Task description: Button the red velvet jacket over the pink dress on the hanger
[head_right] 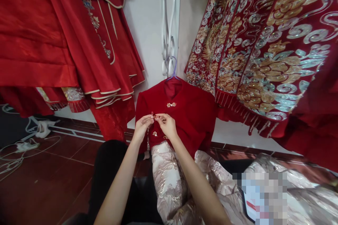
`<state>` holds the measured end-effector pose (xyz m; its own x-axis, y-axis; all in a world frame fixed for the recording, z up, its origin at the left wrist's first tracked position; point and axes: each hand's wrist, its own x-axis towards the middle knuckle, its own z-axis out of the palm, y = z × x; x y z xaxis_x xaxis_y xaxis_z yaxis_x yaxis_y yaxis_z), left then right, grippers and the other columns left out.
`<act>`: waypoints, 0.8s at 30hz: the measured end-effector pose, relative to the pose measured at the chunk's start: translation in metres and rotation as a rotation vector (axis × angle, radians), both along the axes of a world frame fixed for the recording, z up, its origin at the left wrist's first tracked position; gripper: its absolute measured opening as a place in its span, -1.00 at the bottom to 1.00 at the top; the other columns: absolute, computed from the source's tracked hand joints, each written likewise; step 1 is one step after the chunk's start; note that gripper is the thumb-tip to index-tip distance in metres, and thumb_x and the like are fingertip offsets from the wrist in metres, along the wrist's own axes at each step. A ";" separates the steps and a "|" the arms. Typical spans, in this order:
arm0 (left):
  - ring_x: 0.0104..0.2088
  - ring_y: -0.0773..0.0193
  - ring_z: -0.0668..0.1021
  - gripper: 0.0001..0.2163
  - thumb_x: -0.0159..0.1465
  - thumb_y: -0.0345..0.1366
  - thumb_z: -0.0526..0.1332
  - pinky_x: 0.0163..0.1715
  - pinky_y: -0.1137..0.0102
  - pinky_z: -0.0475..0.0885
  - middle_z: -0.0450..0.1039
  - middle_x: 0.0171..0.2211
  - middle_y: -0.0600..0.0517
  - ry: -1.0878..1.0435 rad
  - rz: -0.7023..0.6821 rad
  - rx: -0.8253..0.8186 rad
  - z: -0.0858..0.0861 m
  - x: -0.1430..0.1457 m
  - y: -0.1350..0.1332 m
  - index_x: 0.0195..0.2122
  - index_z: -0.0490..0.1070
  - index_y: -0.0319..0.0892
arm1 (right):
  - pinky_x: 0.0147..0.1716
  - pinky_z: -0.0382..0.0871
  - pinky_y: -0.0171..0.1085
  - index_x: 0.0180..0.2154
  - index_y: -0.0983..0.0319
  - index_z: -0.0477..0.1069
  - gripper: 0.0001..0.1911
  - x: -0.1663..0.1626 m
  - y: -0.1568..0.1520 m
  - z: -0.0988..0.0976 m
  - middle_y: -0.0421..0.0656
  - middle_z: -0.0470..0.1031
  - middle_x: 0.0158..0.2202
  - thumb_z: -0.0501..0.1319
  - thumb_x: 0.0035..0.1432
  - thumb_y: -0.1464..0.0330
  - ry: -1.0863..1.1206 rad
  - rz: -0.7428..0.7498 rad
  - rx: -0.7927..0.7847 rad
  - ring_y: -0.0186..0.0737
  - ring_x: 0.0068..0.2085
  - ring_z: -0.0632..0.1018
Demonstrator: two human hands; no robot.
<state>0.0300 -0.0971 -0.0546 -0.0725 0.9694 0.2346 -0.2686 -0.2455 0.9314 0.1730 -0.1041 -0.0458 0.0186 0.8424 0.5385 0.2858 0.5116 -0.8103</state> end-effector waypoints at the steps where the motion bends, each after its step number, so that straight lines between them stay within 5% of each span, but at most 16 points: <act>1: -0.20 0.23 0.57 -0.67 -0.08 -0.38 0.37 -0.01 0.25 0.39 0.56 -0.26 -0.10 0.001 0.009 0.004 0.001 0.000 0.000 -0.23 0.49 -0.29 | -0.27 0.46 -0.31 -0.20 0.21 0.52 -0.77 -0.001 0.000 0.002 -0.15 0.54 -0.31 0.19 0.10 0.31 0.001 0.011 -0.002 -0.31 -0.34 0.53; 13: -0.08 0.15 0.56 -0.64 0.00 -0.36 0.33 0.04 0.20 0.37 0.55 -0.14 -0.15 0.000 0.004 0.010 0.004 -0.002 -0.003 -0.13 0.49 -0.28 | -0.35 0.46 -0.36 -0.20 0.21 0.52 -0.76 -0.010 0.001 0.006 -0.14 0.46 -0.30 0.15 0.13 0.31 0.006 0.016 0.053 -0.32 -0.34 0.51; 24: -0.27 0.21 0.60 -0.79 0.06 -0.31 0.32 -0.09 0.24 0.46 0.58 -0.26 -0.09 0.206 0.263 0.142 -0.007 0.011 0.003 -0.26 0.54 -0.24 | -0.38 0.46 -0.33 -0.24 0.19 0.51 -0.76 -0.013 0.007 -0.001 -0.12 0.50 -0.28 0.12 0.16 0.25 -0.064 -0.087 0.066 -0.30 -0.37 0.51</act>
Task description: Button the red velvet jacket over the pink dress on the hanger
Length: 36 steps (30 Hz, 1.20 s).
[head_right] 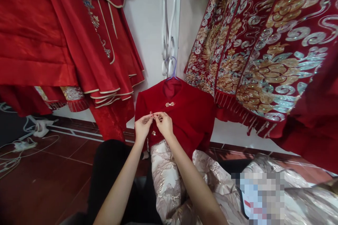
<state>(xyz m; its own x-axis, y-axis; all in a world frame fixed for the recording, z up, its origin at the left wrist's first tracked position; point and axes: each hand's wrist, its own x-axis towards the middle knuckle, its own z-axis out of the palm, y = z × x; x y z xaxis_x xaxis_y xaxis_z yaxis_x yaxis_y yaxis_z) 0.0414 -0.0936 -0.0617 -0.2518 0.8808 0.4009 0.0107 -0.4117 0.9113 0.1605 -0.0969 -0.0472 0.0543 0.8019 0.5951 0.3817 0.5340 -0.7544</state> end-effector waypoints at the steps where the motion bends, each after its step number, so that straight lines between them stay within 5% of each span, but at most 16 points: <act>1: -0.28 0.21 0.60 -0.80 0.06 -0.31 0.32 -0.10 0.25 0.47 0.58 -0.27 -0.09 0.019 0.001 0.005 0.000 -0.001 0.001 -0.27 0.54 -0.23 | -0.38 0.46 -0.33 -0.26 0.19 0.50 -0.77 -0.001 0.000 0.000 -0.12 0.50 -0.29 0.13 0.16 0.25 0.000 -0.011 0.002 -0.30 -0.38 0.50; 7: -0.30 0.21 0.60 -0.84 0.09 -0.33 0.28 -0.16 0.27 0.47 0.57 -0.31 -0.08 0.137 -0.035 0.006 0.006 -0.009 0.004 -0.30 0.52 -0.23 | -0.36 0.45 -0.30 -0.32 0.20 0.44 -0.84 -0.005 0.002 0.007 -0.17 0.51 -0.42 0.17 0.11 0.26 0.006 -0.072 -0.008 -0.28 -0.41 0.51; 10: -0.25 0.24 0.57 -0.79 0.12 -0.39 0.24 -0.16 0.30 0.46 0.53 -0.25 -0.08 0.189 -0.116 0.031 0.008 -0.011 -0.003 -0.19 0.45 -0.22 | -0.29 0.47 -0.27 -0.29 0.20 0.43 -0.85 0.005 -0.002 0.013 -0.16 0.54 -0.37 0.17 0.10 0.29 0.011 0.019 -0.083 -0.28 -0.37 0.56; 15: -0.24 0.29 0.50 -0.74 0.11 -0.44 0.21 -0.24 0.37 0.45 0.37 -0.16 -0.07 0.223 -0.029 0.032 -0.007 -0.009 -0.040 -0.15 0.34 -0.18 | -0.32 0.49 -0.27 -0.26 0.24 0.43 -0.81 0.050 -0.033 0.018 -0.11 0.56 -0.35 0.17 0.09 0.29 0.070 0.295 -0.310 -0.28 -0.37 0.59; 20: -0.22 0.24 0.44 -0.77 0.08 -0.51 0.16 -0.11 0.26 0.38 0.33 -0.26 -0.01 0.513 0.044 0.088 -0.018 -0.005 -0.079 -0.23 0.33 -0.17 | -0.56 0.41 -0.35 -0.36 0.24 0.44 -0.82 0.083 -0.066 0.026 -0.17 0.51 -0.47 0.23 0.05 0.25 -0.187 0.259 -0.466 -0.33 -0.55 0.51; 24: -0.21 0.21 0.42 -0.81 0.11 -0.46 0.17 -0.12 0.25 0.36 0.38 -0.27 0.01 0.673 0.022 0.083 -0.014 -0.003 -0.091 -0.24 0.36 -0.15 | -0.45 0.40 -0.36 -0.33 0.25 0.44 -0.79 0.076 -0.070 0.026 -0.17 0.54 -0.46 0.30 -0.02 0.27 -0.343 0.239 -0.529 -0.31 -0.47 0.55; 30: -0.34 0.33 0.46 -0.85 0.15 -0.48 0.14 -0.25 0.39 0.40 0.38 -0.31 0.04 0.633 -0.033 0.051 -0.013 -0.007 -0.089 -0.29 0.40 -0.16 | -0.40 0.35 -0.39 -0.37 0.27 0.43 -0.75 0.058 -0.063 0.011 -0.17 0.52 -0.46 0.35 -0.21 0.53 -0.473 0.153 -0.476 -0.28 -0.38 0.54; 36: -0.39 0.37 0.47 -0.85 0.17 -0.46 0.14 -0.28 0.41 0.43 0.37 -0.28 0.02 0.612 0.038 0.060 -0.012 -0.008 -0.089 -0.28 0.43 -0.16 | -0.34 0.40 -0.33 -0.42 0.29 0.44 -0.79 0.070 -0.062 0.016 -0.17 0.53 -0.49 0.38 -0.18 0.39 -0.273 0.380 -0.531 -0.27 -0.40 0.54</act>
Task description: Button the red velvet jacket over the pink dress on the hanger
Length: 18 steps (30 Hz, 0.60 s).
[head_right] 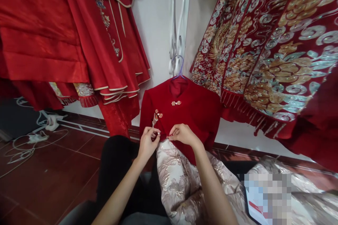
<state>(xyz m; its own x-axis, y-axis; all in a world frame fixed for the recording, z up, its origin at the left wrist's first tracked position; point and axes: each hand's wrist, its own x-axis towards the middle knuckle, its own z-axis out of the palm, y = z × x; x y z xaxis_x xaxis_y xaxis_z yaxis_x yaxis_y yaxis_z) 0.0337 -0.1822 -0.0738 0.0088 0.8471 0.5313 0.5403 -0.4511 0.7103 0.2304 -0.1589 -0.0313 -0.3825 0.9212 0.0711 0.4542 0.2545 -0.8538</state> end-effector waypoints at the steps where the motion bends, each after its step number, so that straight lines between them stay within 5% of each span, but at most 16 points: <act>1: -0.41 0.37 0.47 -0.86 0.16 -0.46 0.14 -0.30 0.41 0.43 0.38 -0.29 0.02 0.005 0.024 0.008 0.001 0.001 -0.001 -0.28 0.43 -0.16 | -0.32 0.41 -0.31 -0.40 0.30 0.45 -0.77 0.001 -0.001 0.002 -0.16 0.54 -0.48 0.38 -0.17 0.35 0.063 0.043 -0.047 -0.28 -0.40 0.54; 4: -0.43 0.37 0.49 -0.88 0.11 -0.49 0.17 -0.35 0.43 0.45 0.42 -0.38 0.04 -0.054 0.016 -0.042 0.005 0.005 0.000 -0.33 0.42 -0.18 | -0.30 0.41 -0.30 -0.35 0.32 0.48 -0.70 -0.003 -0.005 0.008 -0.16 0.53 -0.48 0.38 -0.14 0.28 0.193 0.104 -0.093 -0.30 -0.41 0.54; 9: -0.41 0.33 0.57 -0.86 0.05 -0.52 0.23 -0.34 0.43 0.50 0.51 -0.44 0.02 -0.276 -0.028 -0.254 0.004 0.004 0.007 -0.36 0.44 -0.22 | -0.31 0.40 -0.34 -0.33 0.28 0.52 -0.79 -0.029 -0.007 0.006 -0.15 0.56 -0.42 0.33 -0.06 0.31 0.156 -0.011 0.122 -0.29 -0.36 0.54; 18: -0.40 0.31 0.59 -0.88 0.04 -0.48 0.26 -0.32 0.41 0.52 0.56 -0.43 -0.02 -0.346 -0.025 -0.241 -0.002 0.003 0.010 -0.37 0.49 -0.24 | -0.29 0.42 -0.35 -0.36 0.24 0.52 -0.89 -0.043 0.002 -0.012 -0.17 0.57 -0.41 0.28 -0.03 0.40 0.087 -0.171 0.257 -0.29 -0.36 0.57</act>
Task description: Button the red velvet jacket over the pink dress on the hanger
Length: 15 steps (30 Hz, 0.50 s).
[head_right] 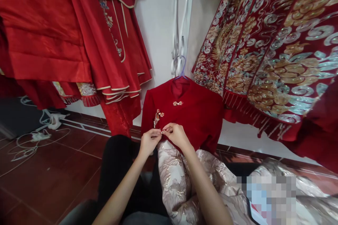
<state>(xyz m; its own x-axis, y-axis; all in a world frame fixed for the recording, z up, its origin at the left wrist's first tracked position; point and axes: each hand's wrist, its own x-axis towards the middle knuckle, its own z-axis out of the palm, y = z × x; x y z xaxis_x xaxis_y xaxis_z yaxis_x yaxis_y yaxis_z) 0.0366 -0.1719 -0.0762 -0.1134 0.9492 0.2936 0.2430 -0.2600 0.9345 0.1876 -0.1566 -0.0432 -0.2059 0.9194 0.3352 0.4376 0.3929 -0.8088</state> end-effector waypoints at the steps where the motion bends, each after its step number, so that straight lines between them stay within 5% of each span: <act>1: -0.40 0.31 0.59 -0.87 0.03 -0.48 0.27 -0.31 0.40 0.52 0.56 -0.42 -0.03 -0.027 -0.012 -0.006 -0.001 0.000 0.001 -0.36 0.49 -0.25 | -0.29 0.42 -0.36 -0.37 0.24 0.52 -0.89 0.000 0.000 0.000 -0.17 0.57 -0.41 0.28 -0.03 0.41 -0.005 -0.009 0.012 -0.29 -0.36 0.57; 15: -0.36 0.25 0.61 -0.87 0.06 -0.39 0.28 -0.24 0.35 0.52 0.59 -0.36 -0.07 -0.040 -0.074 0.025 -0.008 -0.008 0.005 -0.34 0.55 -0.24 | -0.26 0.45 -0.35 -0.33 0.24 0.52 -0.89 0.001 0.000 0.001 -0.16 0.59 -0.36 0.25 0.03 0.42 -0.053 0.010 0.030 -0.29 -0.34 0.59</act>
<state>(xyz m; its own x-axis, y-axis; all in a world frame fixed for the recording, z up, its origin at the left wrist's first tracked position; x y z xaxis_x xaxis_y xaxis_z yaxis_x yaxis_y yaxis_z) 0.0289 -0.1669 -0.0840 -0.0550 0.9477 0.3144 0.1849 -0.2997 0.9359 0.1884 -0.1568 -0.0419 -0.2332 0.9068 0.3512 0.4751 0.4214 -0.7724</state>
